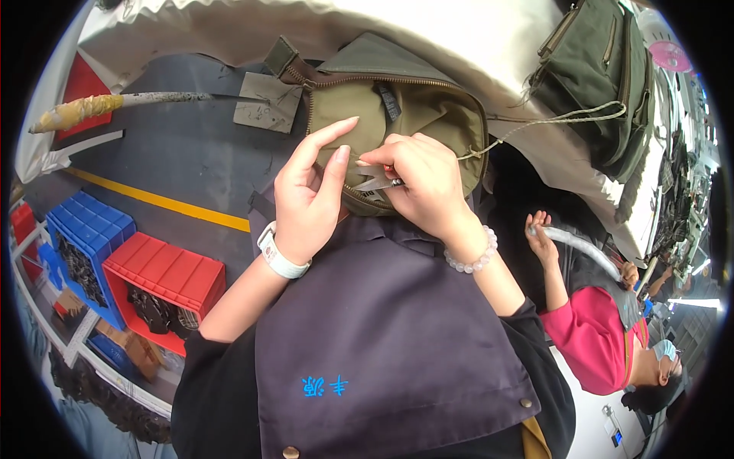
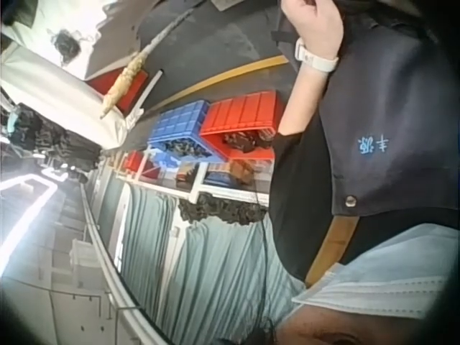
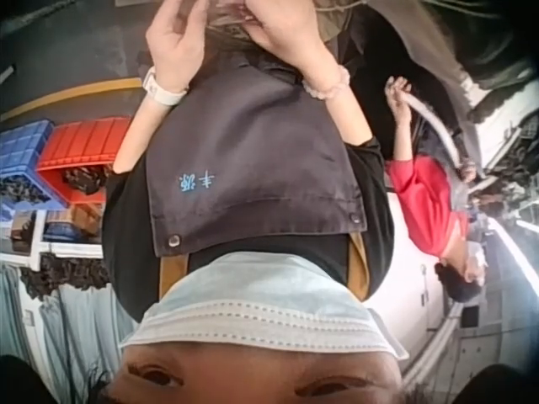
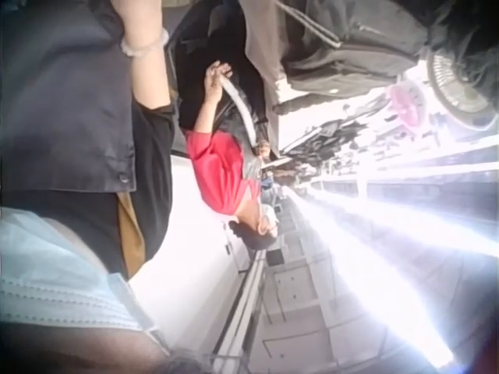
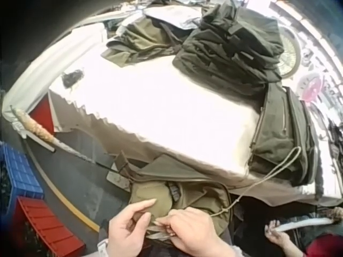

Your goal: Inspecting and trimming loose threads from olive green bags at a finishing station.

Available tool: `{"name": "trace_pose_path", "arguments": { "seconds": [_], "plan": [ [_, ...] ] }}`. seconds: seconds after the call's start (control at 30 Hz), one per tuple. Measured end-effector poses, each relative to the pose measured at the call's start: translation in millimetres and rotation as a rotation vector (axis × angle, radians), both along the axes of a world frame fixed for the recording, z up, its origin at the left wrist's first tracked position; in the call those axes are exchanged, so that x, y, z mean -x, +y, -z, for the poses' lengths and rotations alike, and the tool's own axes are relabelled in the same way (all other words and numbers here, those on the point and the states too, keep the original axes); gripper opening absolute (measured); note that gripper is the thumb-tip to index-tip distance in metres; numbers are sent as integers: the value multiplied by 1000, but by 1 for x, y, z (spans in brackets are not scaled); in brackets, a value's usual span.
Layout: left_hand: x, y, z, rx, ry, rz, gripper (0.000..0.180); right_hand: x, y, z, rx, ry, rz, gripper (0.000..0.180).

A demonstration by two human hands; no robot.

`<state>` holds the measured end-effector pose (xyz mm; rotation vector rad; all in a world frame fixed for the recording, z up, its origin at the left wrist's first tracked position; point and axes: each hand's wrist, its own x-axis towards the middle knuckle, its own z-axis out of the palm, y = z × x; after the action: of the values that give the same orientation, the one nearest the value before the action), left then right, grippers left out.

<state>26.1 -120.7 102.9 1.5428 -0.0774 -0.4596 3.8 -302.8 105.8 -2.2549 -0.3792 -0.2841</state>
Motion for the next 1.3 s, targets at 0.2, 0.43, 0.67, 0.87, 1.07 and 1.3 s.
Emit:
{"name": "trace_pose_path", "arguments": {
  "seconds": [0.2, 0.43, 0.67, 0.87, 1.07, 1.3],
  "plan": [
    [-5, 3, -5, 4, 48, 54, 31, 10, -3, 0, 87, -89, -77, 24],
    [-10, 2, 4, 157, 17, 0, 31, 24, -15, -8, -279, 293, 68, 41],
    [-10, 3, 1, 153, 25, 22, 31, 21, -14, -8, -236, 260, 153, 19],
    [-9, 2, 1, 160, 18, 25, 32, 18, -11, -10, -243, 281, 137, 19],
    [-9, 2, 1, 160, 42, 37, 32, 16, -10, -8, -242, 263, 121, 20],
    [-10, 0, -1, 176, 57, 40, 33, 15, -10, -12, -184, 270, 113, 19]
  ]
}}
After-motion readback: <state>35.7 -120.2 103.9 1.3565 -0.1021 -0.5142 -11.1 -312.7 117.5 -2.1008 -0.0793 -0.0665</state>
